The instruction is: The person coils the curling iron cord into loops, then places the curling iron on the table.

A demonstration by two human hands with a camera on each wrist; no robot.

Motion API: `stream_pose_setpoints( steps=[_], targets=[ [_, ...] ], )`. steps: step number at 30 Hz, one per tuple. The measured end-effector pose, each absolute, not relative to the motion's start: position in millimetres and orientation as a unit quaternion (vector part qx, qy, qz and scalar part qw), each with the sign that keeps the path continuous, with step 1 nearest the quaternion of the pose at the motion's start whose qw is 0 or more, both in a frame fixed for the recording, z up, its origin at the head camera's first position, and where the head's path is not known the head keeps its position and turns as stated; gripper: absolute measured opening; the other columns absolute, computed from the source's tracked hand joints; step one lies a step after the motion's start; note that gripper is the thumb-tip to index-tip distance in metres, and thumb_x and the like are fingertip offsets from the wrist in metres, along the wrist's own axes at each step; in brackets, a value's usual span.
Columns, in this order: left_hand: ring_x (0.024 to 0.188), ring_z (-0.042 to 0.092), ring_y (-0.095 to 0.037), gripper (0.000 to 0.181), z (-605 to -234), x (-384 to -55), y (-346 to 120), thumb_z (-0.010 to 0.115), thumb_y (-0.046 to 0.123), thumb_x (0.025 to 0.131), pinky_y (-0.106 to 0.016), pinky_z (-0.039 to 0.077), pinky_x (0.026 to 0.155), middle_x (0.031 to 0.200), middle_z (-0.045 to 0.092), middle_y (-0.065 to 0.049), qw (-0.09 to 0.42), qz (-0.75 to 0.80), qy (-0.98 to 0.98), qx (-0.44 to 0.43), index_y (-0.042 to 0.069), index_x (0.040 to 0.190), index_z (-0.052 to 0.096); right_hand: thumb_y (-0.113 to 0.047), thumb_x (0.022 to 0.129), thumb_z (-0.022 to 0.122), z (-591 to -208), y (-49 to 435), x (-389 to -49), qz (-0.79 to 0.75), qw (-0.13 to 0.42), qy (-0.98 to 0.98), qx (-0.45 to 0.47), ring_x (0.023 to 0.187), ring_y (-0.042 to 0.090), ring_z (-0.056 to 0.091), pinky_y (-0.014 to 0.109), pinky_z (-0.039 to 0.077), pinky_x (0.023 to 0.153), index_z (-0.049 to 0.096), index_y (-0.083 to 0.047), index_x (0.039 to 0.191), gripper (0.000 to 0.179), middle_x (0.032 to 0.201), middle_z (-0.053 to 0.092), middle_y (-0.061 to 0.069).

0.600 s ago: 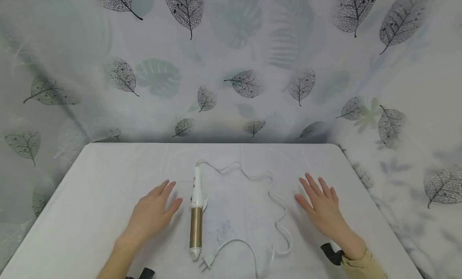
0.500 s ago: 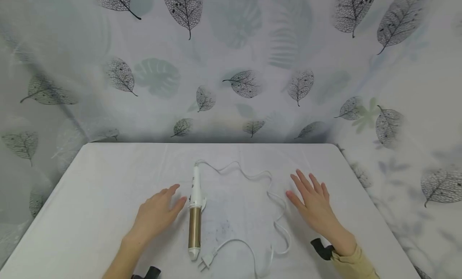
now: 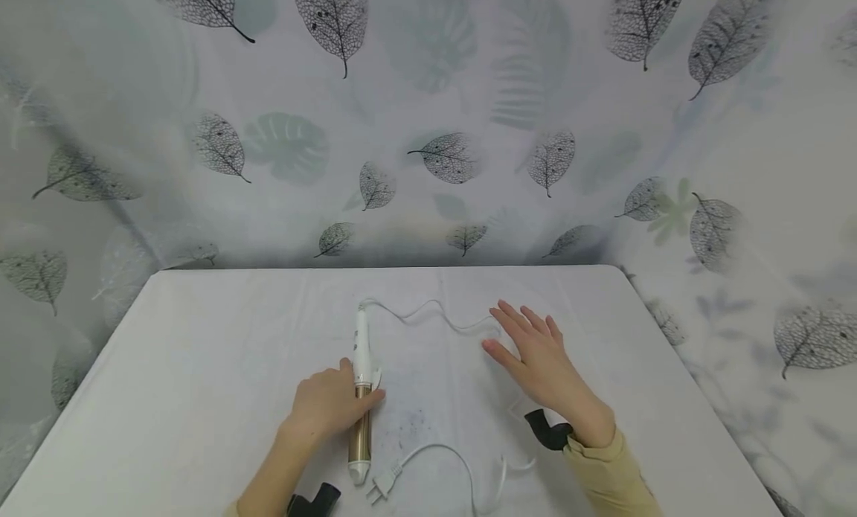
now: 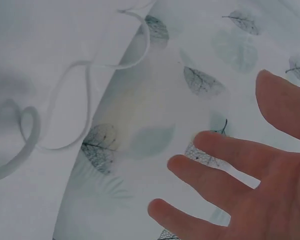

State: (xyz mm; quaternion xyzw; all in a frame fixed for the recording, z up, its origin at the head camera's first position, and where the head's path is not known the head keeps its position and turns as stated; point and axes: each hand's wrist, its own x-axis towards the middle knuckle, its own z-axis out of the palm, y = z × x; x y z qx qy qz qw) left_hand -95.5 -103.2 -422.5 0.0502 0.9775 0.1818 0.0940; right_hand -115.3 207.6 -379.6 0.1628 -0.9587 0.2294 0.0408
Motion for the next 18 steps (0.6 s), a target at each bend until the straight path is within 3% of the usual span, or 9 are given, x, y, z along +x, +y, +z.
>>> stream_pose_setpoints(
  steps=[2,8,15,18],
  targets=[
    [0.051,0.05,-0.017,0.066,-423.1,-95.4,-102.1,0.072,0.054,0.084,-0.03,0.039,0.046,0.062,0.051,-0.004,0.103,0.184,0.976,0.047,-0.008,0.103,0.057,-0.042,0.101,0.057,-375.3,203.4,-115.6,0.228,0.032,-0.958,0.17,0.142,0.047,0.035,0.07,0.01,0.112,0.05,-0.007,0.145,0.056,0.154,0.044,0.016],
    [0.051,0.053,-0.017,0.083,-429.7,-95.1,-100.1,0.078,0.05,0.08,-0.031,0.043,0.047,0.062,0.054,-0.006,0.11,0.186,0.975,0.046,-0.016,0.121,0.05,-0.043,0.1,0.058,-364.8,196.1,-107.0,0.228,0.001,-0.957,0.182,0.136,0.042,0.045,0.068,0.011,0.113,0.055,-0.007,0.141,0.054,0.147,0.052,0.014],
    [0.046,0.051,-0.017,0.063,-433.9,-97.6,-101.0,0.079,0.037,0.081,-0.029,0.042,0.043,0.058,0.051,-0.006,0.115,0.186,0.975,0.048,-0.01,0.111,0.049,-0.048,0.1,0.056,-356.0,199.4,-92.0,0.215,-0.006,-0.958,0.192,0.134,0.032,0.05,0.064,0.017,0.114,0.058,-0.009,0.138,0.054,0.143,0.056,0.011],
    [0.046,0.051,-0.017,0.062,-433.0,-99.3,-102.3,0.078,0.031,0.08,-0.028,0.04,0.042,0.057,0.051,-0.005,0.113,0.189,0.974,0.06,-0.011,0.115,0.049,-0.051,0.1,0.054,-350.3,205.5,-83.1,0.204,-0.026,-0.959,0.196,0.131,0.03,0.054,0.063,0.022,0.114,0.059,-0.011,0.137,0.055,0.14,0.059,0.009]
  ],
)
